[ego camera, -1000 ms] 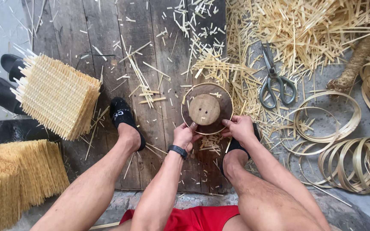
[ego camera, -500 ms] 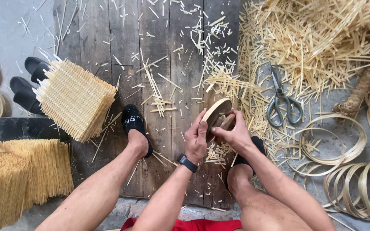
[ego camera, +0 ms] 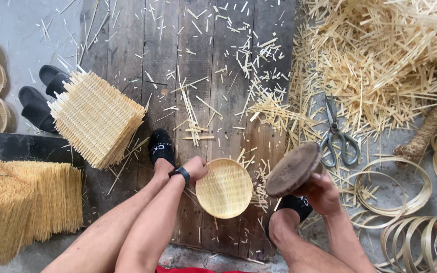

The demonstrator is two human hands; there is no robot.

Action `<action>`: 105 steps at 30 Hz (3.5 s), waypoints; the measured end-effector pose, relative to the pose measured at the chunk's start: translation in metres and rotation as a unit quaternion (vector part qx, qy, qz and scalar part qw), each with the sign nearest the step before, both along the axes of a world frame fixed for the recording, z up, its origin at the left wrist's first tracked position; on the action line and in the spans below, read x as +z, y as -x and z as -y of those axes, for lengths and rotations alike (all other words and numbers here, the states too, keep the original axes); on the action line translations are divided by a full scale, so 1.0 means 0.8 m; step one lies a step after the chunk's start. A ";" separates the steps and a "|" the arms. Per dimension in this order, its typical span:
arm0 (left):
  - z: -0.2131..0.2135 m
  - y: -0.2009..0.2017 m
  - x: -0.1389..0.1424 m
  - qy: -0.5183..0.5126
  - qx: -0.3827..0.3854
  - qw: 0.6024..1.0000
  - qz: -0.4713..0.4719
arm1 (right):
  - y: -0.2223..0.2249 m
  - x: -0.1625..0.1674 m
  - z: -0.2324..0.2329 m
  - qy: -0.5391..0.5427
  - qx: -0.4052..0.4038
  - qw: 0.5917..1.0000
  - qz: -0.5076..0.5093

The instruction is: The person sits on the floor and repeatedly trims the edges of woven bamboo mats using shears. They place a circular wooden template over the mat, cut around it, and then remove the template to reveal a circular basket. The process is repeated for multiple mats.

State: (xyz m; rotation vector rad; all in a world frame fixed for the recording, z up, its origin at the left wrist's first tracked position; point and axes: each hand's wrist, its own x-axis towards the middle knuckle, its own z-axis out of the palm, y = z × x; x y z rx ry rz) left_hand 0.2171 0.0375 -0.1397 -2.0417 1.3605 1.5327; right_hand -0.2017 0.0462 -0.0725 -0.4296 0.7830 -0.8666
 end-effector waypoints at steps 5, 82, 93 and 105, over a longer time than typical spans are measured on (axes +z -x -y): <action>0.130 -0.006 0.020 0.170 0.511 0.801 -0.262 | 0.019 -0.007 -0.010 -0.040 -0.045 0.998 -0.016; 0.018 -0.316 0.155 0.244 -0.070 0.904 0.344 | -0.090 -0.105 -0.023 -0.011 0.156 0.939 -0.307; 0.031 -0.230 0.125 0.323 -0.102 0.876 0.343 | -0.091 -0.092 -0.018 -0.020 0.159 0.938 -0.308; 0.045 -0.258 0.175 0.313 0.100 0.925 0.190 | -0.094 -0.090 -0.015 -0.017 0.149 0.945 -0.289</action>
